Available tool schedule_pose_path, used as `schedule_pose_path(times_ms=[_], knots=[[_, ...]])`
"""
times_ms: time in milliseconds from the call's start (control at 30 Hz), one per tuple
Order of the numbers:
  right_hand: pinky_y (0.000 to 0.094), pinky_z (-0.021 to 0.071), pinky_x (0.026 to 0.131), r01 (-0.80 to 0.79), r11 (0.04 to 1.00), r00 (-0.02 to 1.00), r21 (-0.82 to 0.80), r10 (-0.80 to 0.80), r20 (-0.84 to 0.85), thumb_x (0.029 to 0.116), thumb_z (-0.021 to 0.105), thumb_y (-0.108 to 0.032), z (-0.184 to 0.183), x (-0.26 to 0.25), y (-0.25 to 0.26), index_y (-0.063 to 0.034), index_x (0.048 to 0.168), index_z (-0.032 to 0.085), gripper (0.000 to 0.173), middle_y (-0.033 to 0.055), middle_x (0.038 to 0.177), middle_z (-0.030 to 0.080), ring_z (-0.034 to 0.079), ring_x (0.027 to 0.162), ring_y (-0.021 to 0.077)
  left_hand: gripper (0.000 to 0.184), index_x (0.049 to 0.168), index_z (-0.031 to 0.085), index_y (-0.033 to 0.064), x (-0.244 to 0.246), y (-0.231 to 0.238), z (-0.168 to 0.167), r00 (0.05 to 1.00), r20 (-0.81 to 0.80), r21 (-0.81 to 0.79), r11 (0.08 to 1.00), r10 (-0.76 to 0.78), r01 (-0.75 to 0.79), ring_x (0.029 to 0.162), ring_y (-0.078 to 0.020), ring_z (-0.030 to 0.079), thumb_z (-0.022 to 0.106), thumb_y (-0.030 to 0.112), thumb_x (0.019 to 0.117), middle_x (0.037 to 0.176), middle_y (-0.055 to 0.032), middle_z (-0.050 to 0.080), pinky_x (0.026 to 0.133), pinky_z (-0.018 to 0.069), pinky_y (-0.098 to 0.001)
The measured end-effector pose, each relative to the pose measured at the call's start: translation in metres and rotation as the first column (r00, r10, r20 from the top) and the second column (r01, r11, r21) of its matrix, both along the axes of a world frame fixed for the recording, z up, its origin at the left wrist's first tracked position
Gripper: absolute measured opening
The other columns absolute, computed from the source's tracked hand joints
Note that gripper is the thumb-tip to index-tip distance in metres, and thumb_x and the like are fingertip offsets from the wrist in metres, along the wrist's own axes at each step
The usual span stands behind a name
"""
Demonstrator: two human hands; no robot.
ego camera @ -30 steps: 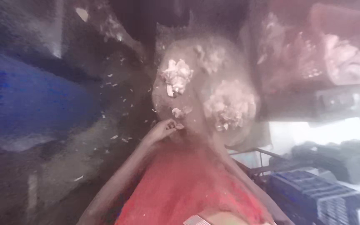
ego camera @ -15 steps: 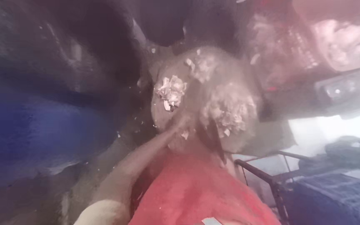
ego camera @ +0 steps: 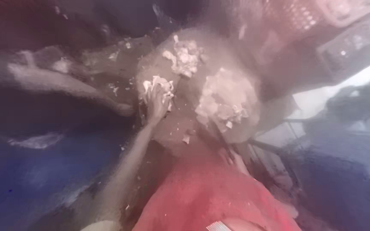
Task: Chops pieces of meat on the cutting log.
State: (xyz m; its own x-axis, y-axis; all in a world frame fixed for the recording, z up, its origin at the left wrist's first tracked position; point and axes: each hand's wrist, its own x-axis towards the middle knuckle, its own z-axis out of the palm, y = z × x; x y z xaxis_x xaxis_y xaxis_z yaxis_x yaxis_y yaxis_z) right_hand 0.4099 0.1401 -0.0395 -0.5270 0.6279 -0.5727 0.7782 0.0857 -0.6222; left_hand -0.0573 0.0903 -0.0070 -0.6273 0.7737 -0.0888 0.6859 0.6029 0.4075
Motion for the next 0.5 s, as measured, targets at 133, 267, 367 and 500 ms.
schedule_pose_path(times_ms=[133,267,367,500], knots=[[0.0445,0.0547,0.102,0.053,0.998,0.997,0.02,-0.052,-0.056,0.1005,0.058,-0.017,-0.008,0.0,-0.011,-0.0026,0.135,0.063,0.037,0.0164,0.122,0.071,0.069,0.111,0.0239,0.047,0.14,0.061,0.0196,0.093,-0.045,0.001,0.905,0.314,-0.141,0.928,-0.288,0.345,0.123,-0.0281,0.062,0.06,0.046,0.1004,0.135,-0.0102,0.064,0.105,0.051,-0.0526],[0.047,0.0524,0.105,0.105,0.994,0.994,-0.042,-0.103,0.042,0.1017,0.059,-0.022,-0.007,-0.005,-0.013,-0.0087,0.14,0.061,0.041,0.0164,0.126,0.07,0.068,0.116,0.0266,0.035,0.133,0.065,0.0206,0.136,-0.072,-0.032,0.888,0.347,-0.248,0.884,-0.3,0.396,0.127,-0.0268,0.06,0.051,0.032,0.1034,0.138,-0.0079,0.062,0.106,0.0501,-0.0492],[0.0446,0.0531,0.104,0.053,0.993,0.998,-0.103,-0.051,0.021,0.1033,0.057,-0.03,-0.022,0.002,-0.005,-0.0146,0.138,0.063,0.038,0.0109,0.126,0.071,0.068,0.114,0.0223,0.038,0.138,0.059,0.0138,0.083,-0.048,-0.014,0.927,0.371,-0.316,0.931,-0.057,0.184,0.116,-0.0359,0.066,0.058,0.027,0.1023,0.128,-0.0165,0.067,0.1,0.0522,-0.0599],[0.0471,0.0518,0.103,-0.002,0.997,0.999,-0.082,-0.003,-0.051,0.1064,0.053,-0.026,0.011,-0.01,0.003,-0.0018,0.137,0.061,0.04,0.02,0.123,0.07,0.069,0.112,0.0298,0.048,0.146,0.05,0.0121,0.038,0.049,0.062,0.845,0.532,-0.036,0.995,-0.063,0.097,0.112,-0.0285,0.067,0.058,0.035,0.1041,0.132,-0.0159,0.064,0.094,0.056,-0.051]])
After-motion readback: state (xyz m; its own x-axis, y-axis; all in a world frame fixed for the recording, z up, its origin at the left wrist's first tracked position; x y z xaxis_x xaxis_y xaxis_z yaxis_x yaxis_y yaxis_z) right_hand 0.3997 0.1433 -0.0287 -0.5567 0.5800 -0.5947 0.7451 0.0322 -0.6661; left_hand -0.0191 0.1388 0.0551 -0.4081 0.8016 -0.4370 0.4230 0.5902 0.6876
